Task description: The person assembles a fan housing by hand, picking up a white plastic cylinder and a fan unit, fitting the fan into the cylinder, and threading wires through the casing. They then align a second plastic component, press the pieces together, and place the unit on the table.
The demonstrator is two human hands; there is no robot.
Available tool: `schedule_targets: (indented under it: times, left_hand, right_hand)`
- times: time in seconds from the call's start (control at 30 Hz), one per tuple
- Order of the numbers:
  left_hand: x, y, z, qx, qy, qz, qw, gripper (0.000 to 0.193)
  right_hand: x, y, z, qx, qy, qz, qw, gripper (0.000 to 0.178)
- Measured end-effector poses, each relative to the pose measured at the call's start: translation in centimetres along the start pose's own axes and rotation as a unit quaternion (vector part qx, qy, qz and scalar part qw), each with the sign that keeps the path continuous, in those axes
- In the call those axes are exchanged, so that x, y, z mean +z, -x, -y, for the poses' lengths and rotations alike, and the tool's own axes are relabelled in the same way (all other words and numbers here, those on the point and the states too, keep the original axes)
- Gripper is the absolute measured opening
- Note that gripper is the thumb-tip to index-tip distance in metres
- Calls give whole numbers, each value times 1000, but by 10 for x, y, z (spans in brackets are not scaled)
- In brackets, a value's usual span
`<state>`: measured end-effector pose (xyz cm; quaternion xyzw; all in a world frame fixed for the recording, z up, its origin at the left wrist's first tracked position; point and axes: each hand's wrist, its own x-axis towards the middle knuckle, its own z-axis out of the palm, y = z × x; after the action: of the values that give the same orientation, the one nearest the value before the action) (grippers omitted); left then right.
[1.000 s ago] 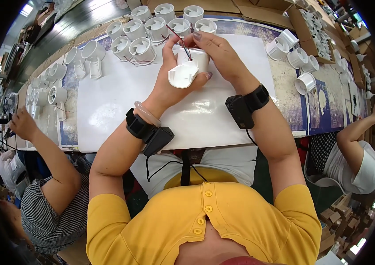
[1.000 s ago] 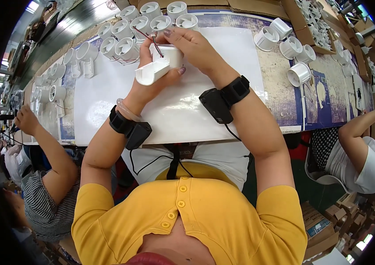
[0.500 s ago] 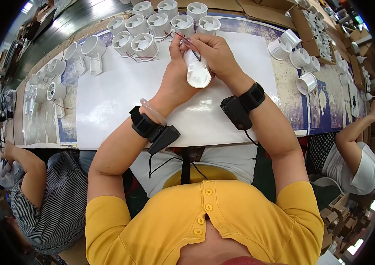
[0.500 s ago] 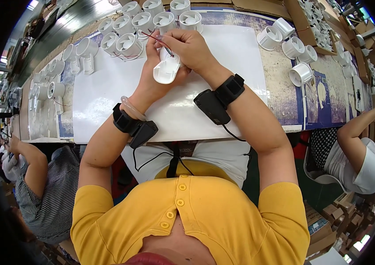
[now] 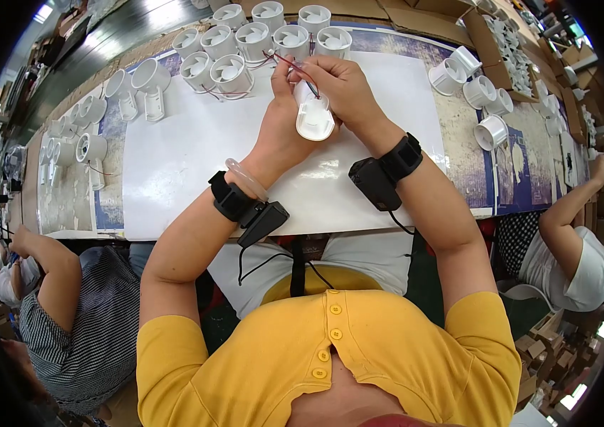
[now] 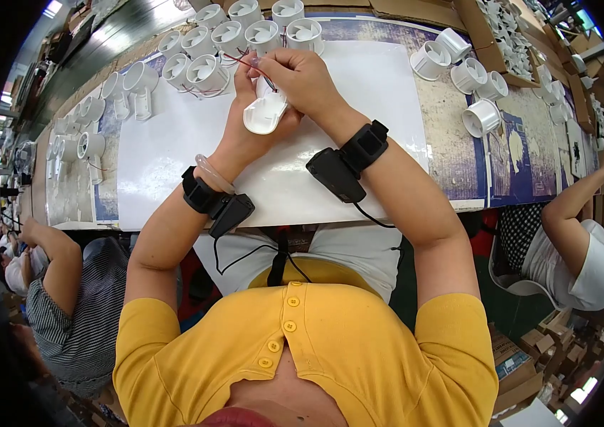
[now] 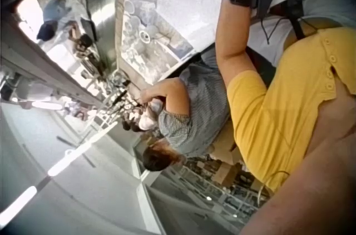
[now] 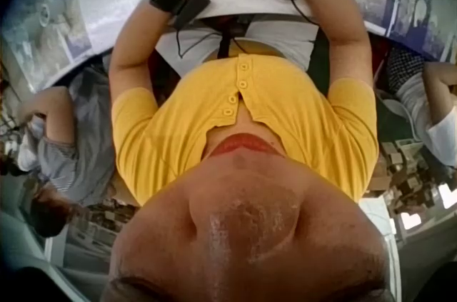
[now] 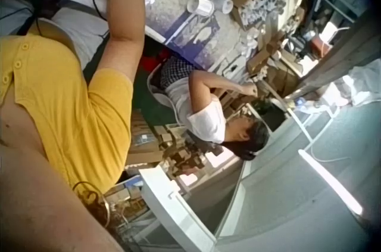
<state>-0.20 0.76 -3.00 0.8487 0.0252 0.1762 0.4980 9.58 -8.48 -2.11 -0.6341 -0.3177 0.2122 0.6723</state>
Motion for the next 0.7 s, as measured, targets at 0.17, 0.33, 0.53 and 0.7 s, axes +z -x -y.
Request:
schedule_targets:
  times: [0.17,0.33,0.53,0.7]
  left_hand:
    - [2,0,3,22,-13,-4,1000,98]
    - [4,0,9,37,-36,-8,999,95]
    - [4,-4,12,36,-23,-4,999,97]
    - [-5,-6,7,12,33,8,999,105]
  right_hand:
    - [0,0,2,-5,1,2,1000,23]
    - [1,0,2,10,28,-4,1000,23]
    - [4,-1,-2,-4,16,-29,999,26]
    - [1,1,18,73,-147,6,986,28]
